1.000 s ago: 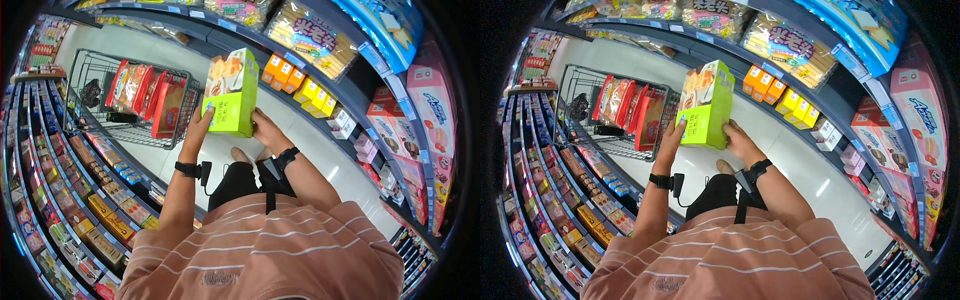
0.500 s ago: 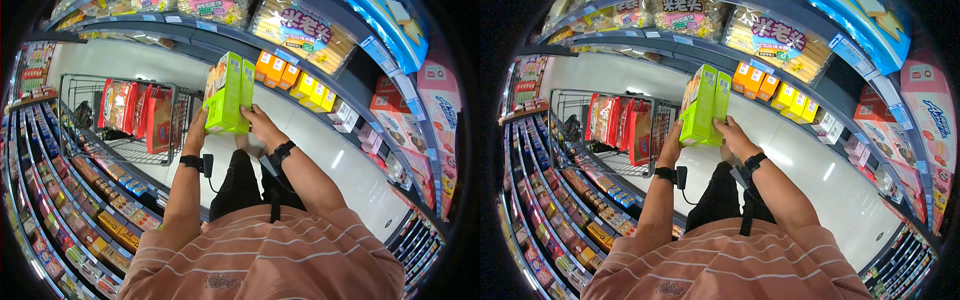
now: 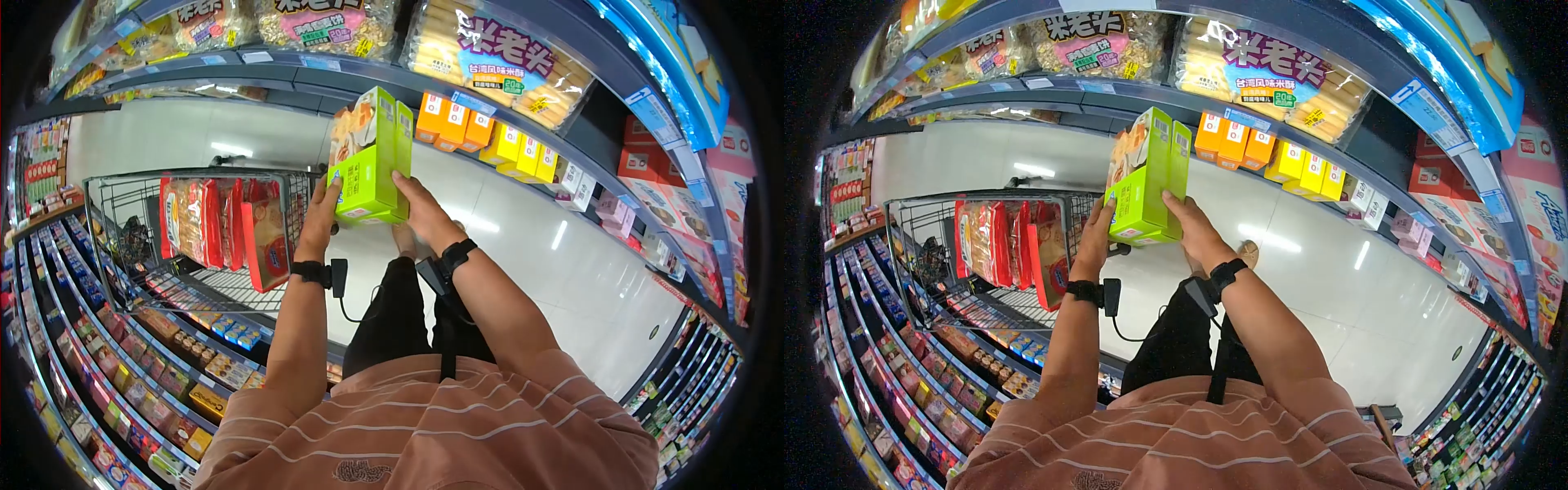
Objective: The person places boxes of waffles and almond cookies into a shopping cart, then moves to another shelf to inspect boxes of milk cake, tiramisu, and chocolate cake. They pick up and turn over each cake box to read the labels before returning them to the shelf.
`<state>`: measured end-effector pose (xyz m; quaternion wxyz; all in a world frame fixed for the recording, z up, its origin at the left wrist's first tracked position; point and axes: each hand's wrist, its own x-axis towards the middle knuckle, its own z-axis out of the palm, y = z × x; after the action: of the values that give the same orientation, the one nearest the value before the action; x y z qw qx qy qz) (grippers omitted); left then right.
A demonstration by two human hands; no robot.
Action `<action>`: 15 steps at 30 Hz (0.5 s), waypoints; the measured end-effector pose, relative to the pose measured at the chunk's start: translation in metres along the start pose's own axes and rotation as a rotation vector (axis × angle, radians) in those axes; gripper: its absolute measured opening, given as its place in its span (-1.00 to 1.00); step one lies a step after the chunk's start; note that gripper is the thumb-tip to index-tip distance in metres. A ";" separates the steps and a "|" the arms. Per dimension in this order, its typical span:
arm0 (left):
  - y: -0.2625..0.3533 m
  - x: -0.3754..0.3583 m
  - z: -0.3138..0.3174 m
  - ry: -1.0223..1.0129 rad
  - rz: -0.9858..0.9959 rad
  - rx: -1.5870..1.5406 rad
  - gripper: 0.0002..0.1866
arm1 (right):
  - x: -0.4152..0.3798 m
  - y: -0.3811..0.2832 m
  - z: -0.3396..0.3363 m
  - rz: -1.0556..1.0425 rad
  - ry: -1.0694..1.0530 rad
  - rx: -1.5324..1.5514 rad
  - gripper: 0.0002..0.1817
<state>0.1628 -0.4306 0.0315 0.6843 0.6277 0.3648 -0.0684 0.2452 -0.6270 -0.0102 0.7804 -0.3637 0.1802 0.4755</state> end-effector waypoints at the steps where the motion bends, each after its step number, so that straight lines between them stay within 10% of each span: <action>1: 0.004 0.006 0.000 0.000 -0.038 -0.006 -0.21 | 0.002 -0.002 0.004 -0.050 0.036 -0.047 -0.21; 15: 0.006 0.107 0.017 -0.176 -0.280 -0.256 -0.31 | 0.045 -0.040 0.024 -0.337 0.198 -0.342 -0.23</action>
<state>0.2508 -0.4061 -0.0277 0.7714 0.4706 0.3930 -0.1703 0.3004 -0.5938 -0.0063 0.7543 -0.5601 0.1096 0.3245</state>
